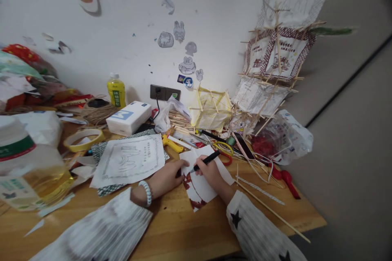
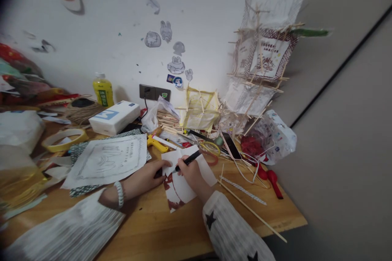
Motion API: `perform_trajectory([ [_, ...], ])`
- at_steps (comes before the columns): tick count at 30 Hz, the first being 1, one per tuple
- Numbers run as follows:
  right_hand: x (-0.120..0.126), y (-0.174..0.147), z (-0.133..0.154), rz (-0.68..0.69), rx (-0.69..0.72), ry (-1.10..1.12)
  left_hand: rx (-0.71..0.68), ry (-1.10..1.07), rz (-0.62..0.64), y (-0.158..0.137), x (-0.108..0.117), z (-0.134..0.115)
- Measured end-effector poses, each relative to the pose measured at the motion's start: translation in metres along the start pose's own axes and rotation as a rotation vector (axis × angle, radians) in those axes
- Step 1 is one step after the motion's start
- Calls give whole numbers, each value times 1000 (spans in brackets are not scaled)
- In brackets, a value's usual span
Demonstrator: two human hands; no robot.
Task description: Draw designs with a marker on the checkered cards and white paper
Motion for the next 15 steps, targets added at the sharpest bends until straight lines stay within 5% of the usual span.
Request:
perform_trajectory([
  [15,-3,-2,0,66,12,-14,2,-12,12,0,2,-3],
])
Point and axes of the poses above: each hand's wrist, its own y-axis towards the middle knuckle, its own x-axis out of the back of the hand, z = x × y, the point moved 5 cm from there along y, towards the middle knuckle, and after that the axes turned 11 degrees about -y, right-handed, at the moved point
